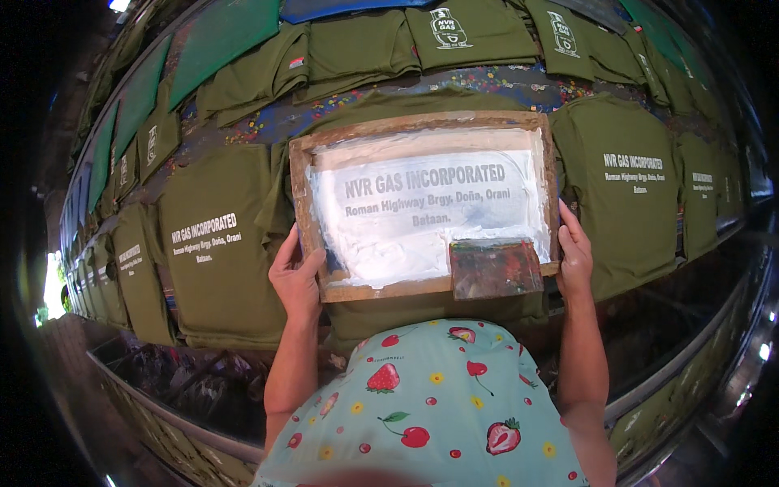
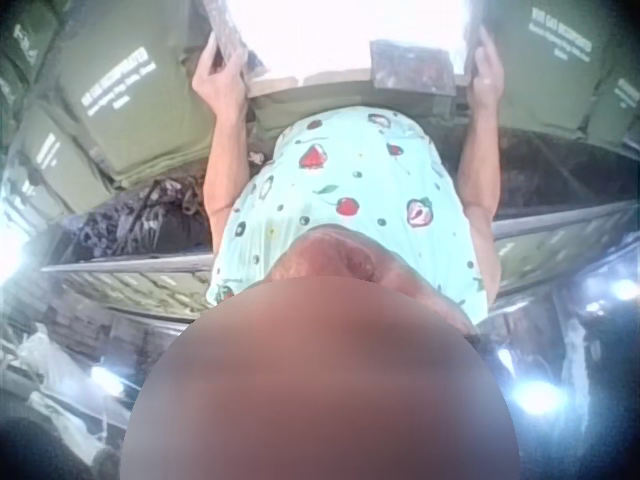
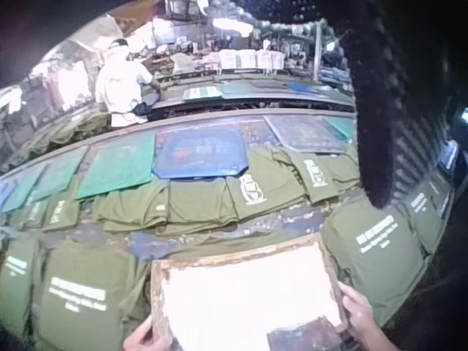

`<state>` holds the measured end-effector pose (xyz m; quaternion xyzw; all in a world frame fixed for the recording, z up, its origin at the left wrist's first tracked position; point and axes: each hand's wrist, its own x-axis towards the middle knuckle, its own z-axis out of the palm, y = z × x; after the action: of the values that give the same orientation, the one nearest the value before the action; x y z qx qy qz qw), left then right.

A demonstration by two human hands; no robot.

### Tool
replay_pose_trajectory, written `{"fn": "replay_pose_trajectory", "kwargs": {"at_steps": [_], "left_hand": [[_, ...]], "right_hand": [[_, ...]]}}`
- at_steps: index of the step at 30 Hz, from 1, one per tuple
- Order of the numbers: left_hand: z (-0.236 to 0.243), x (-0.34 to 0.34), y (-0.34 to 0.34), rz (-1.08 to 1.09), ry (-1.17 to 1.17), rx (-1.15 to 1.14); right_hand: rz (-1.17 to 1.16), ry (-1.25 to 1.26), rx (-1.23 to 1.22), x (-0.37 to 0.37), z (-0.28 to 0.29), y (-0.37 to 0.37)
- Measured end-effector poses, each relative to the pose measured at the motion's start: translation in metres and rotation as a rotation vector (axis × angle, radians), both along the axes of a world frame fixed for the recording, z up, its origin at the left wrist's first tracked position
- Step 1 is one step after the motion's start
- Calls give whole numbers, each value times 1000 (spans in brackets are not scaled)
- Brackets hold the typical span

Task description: The person uses a squeegee to spread white ink across a screen printing frame held over a green shirt. The person repeatedly wipes the ink across the screen and lifts the frame to move to the next shirt in a row of identical shirts.

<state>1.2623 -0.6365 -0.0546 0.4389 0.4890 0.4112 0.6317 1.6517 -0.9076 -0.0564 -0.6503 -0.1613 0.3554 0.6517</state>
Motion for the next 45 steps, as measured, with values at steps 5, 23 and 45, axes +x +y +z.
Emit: {"fn": "replay_pose_trajectory", "kwargs": {"at_steps": [5,23,45], "left_hand": [[-1,-1,0,2,22,-23],[-5,-4,-2,22,40,-13],[0,0,-1,-17,80,-4]], "right_hand": [[-2,-29,-28,-3,6,3],[-19,31,-48,-4,8,5],[28,-153,-125,-5,8,6]]}}
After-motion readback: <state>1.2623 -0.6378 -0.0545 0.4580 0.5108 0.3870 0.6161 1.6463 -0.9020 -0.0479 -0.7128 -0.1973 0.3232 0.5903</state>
